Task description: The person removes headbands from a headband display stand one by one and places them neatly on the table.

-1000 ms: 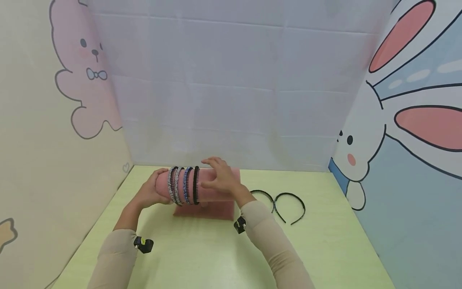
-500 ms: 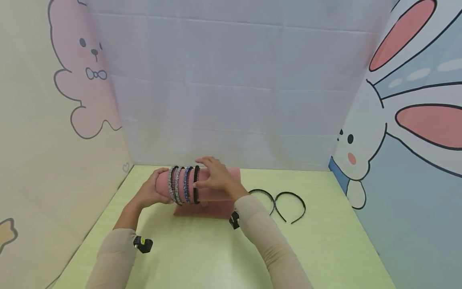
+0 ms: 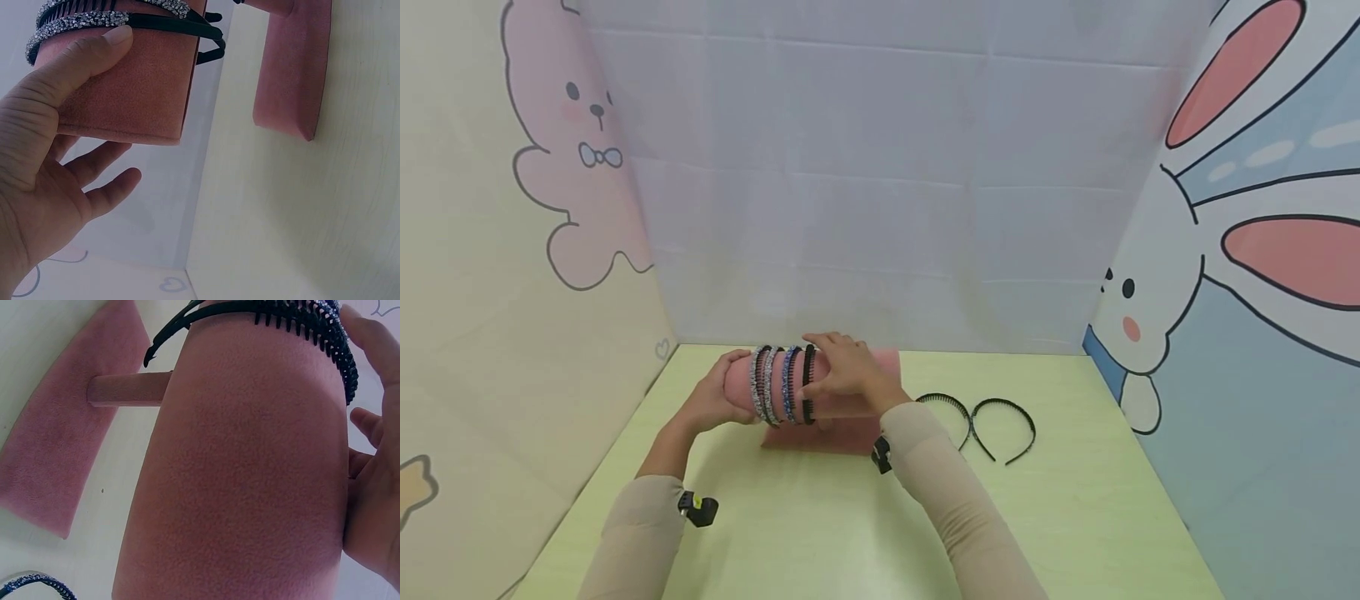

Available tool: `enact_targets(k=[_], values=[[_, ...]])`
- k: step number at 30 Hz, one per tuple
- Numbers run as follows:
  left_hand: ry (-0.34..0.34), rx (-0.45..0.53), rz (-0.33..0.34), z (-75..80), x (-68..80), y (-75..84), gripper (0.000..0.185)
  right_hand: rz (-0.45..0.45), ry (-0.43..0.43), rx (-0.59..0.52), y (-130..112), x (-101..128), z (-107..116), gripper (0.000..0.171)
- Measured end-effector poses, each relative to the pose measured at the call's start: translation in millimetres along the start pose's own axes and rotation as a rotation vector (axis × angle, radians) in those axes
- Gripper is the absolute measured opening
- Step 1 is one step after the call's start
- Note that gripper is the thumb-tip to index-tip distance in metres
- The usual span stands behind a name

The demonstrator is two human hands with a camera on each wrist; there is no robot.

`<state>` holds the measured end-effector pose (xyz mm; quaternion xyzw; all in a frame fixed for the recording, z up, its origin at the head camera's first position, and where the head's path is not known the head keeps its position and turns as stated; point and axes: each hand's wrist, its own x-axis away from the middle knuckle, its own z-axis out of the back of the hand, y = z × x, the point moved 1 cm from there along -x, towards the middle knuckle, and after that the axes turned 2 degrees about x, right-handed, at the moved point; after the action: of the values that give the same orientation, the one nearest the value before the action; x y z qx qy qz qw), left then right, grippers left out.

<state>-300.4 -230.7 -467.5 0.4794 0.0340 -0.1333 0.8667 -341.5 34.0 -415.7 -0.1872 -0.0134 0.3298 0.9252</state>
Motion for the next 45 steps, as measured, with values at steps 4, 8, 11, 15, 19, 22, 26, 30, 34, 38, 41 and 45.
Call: enact_targets(k=[4,8,11,15,19,22,26,30,34,38,41,45], values=[[0.002,0.000,0.006,-0.9,-0.9,-1.0,0.113,-0.022,-0.037,0.040,-2.9,-1.6,1.7,0.100],[0.009,-0.013,0.001,-0.6,-1.4,-1.3,0.113,-0.030,-0.059,0.101,-5.1,-3.9,1.2,0.104],[0.011,-0.016,0.002,-0.2,-1.4,-1.0,0.113,-0.036,-0.068,0.148,-5.8,-5.4,-1.0,0.107],[0.005,-0.002,0.003,-0.5,-1.4,-1.2,0.113,-0.053,-0.076,0.179,-6.4,-6.1,-2.9,0.109],[0.006,0.002,-0.009,-1.0,-1.3,-1.6,0.113,-0.061,-0.083,0.194,-7.4,-6.1,-3.4,0.112],[-0.002,0.000,-0.014,-1.2,-1.0,-1.9,0.113,-0.064,-0.090,0.212,-7.7,-5.8,-3.9,0.113],[0.001,-0.004,-0.008,-1.7,-0.5,-2.0,0.113,-0.064,-0.089,0.228,-7.7,-5.4,-4.7,0.113],[0.016,-0.004,0.001,-1.3,0.2,-2.0,0.113,-0.057,-0.088,0.236,-8.5,-5.2,-4.7,0.113],[0.011,0.000,-0.006,-3.0,-0.5,-1.5,0.112,-0.069,-0.096,0.245,-8.6,-2.1,-2.0,0.112],[0.015,-0.001,-0.007,-3.5,-0.9,-0.5,0.112,-0.077,-0.095,0.248,-8.7,-0.3,0.0,0.109],[0.021,0.000,0.007,-2.3,-0.3,-0.3,0.112,-0.072,-0.087,0.241,-9.2,-0.9,-0.4,0.108],[0.014,0.003,0.010,-0.7,0.5,-1.1,0.112,-0.077,-0.087,0.243,-8.8,-2.8,-2.2,0.108]])
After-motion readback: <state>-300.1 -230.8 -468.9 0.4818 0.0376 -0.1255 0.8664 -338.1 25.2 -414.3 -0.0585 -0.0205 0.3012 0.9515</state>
